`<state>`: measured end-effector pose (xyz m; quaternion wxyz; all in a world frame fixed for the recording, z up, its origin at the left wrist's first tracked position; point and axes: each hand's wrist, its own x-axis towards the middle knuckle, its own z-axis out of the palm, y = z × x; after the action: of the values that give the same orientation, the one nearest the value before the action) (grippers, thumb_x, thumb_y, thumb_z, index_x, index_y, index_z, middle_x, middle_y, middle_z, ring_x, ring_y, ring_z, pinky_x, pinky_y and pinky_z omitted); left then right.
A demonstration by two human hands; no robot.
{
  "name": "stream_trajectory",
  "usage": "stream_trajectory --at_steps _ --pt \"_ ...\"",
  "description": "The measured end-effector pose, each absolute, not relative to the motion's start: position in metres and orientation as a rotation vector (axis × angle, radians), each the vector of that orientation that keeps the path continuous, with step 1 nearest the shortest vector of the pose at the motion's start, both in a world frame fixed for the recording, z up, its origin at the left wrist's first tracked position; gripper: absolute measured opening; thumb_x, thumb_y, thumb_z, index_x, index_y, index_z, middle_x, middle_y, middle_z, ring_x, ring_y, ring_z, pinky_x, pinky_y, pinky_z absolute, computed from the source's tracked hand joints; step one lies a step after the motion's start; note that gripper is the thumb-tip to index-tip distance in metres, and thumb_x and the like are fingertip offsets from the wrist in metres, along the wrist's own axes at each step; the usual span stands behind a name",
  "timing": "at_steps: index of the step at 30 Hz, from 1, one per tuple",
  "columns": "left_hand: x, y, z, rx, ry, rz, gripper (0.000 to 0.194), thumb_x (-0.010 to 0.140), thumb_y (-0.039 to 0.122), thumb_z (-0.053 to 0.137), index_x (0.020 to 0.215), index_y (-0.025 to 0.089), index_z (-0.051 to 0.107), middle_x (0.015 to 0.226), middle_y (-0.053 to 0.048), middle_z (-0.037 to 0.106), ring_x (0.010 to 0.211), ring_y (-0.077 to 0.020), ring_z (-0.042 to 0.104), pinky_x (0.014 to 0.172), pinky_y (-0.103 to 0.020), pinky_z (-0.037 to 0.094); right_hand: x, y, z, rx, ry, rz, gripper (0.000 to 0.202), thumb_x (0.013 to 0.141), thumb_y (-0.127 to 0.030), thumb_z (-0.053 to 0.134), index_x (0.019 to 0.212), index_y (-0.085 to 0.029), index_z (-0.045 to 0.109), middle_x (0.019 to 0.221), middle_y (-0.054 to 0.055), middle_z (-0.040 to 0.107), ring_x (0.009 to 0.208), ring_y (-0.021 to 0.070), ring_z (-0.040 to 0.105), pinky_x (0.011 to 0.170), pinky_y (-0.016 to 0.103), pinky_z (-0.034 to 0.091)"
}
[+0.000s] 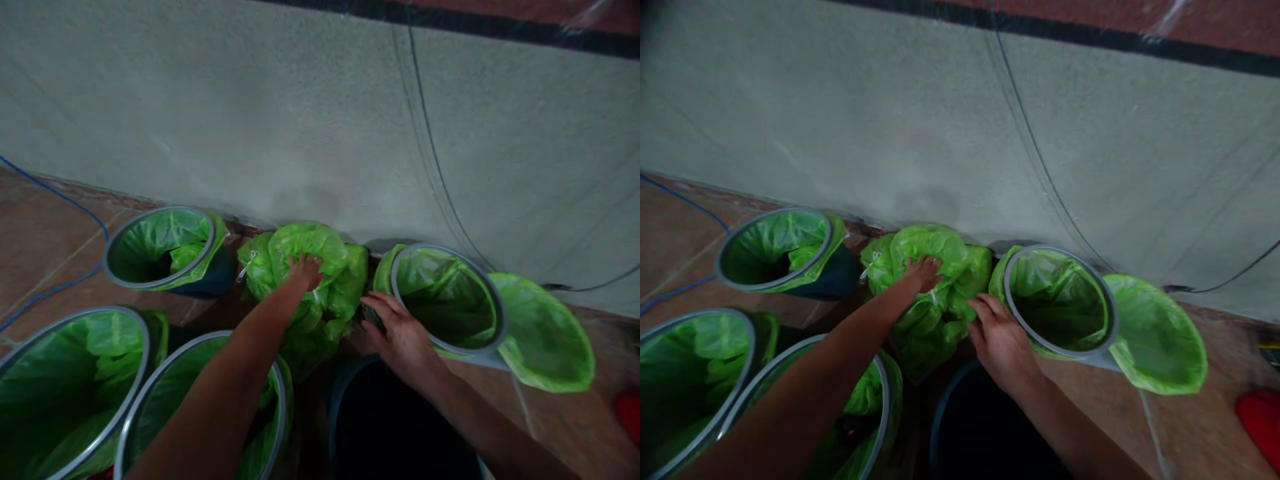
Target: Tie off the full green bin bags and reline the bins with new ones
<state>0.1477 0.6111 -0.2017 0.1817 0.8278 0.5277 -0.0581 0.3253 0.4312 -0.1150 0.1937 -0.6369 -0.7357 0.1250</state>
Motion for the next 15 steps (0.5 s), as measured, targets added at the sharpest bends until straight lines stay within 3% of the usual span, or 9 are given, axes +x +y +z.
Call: stream_trajectory --at_steps 6,12,15 --pt "0.133 0.618 -0.228 2.386 1.587 -0.341 0.043 0.087 0.036 0.053 0.125 0.017 0.059 0.135 -0.018 0.054 0.127 -0.0379 0.042 0.105 -0.062 0.026 0.385 0.387 -0.099 -1.957 -1.927 0.253 0.033 0.091 -0.033 0.048 0.12 -0.026 0.06 0.12 0.009 0.064 0.11 0.0247 0.062 0.099 0.041 0.05" --pt "0.152 0.587 -0.173 2.451 1.708 -0.113 0.058 0.085 0.035 0.058 0.138 0.015 0.048 0.144 -0.022 0.045 0.133 -0.0431 0.037 0.106 -0.063 0.029 0.407 0.364 -0.096 -2.005 -1.81 0.22 0.028 0.09 -0.034 0.048 0.111 -0.026 0.065 0.11 0.007 0.069 0.103 0.0244 0.066 0.093 0.04 0.053" --pt "0.141 0.549 -0.146 2.429 1.624 0.017 0.057 0.086 0.035 0.057 0.139 0.017 0.048 0.147 -0.017 0.045 0.133 -0.0362 0.042 0.108 -0.054 0.033 0.409 0.346 -0.107 -1.993 -1.767 0.29 0.027 0.09 -0.035 0.047 0.109 -0.027 0.065 0.108 0.006 0.07 0.102 0.0241 0.066 0.093 0.04 0.052"
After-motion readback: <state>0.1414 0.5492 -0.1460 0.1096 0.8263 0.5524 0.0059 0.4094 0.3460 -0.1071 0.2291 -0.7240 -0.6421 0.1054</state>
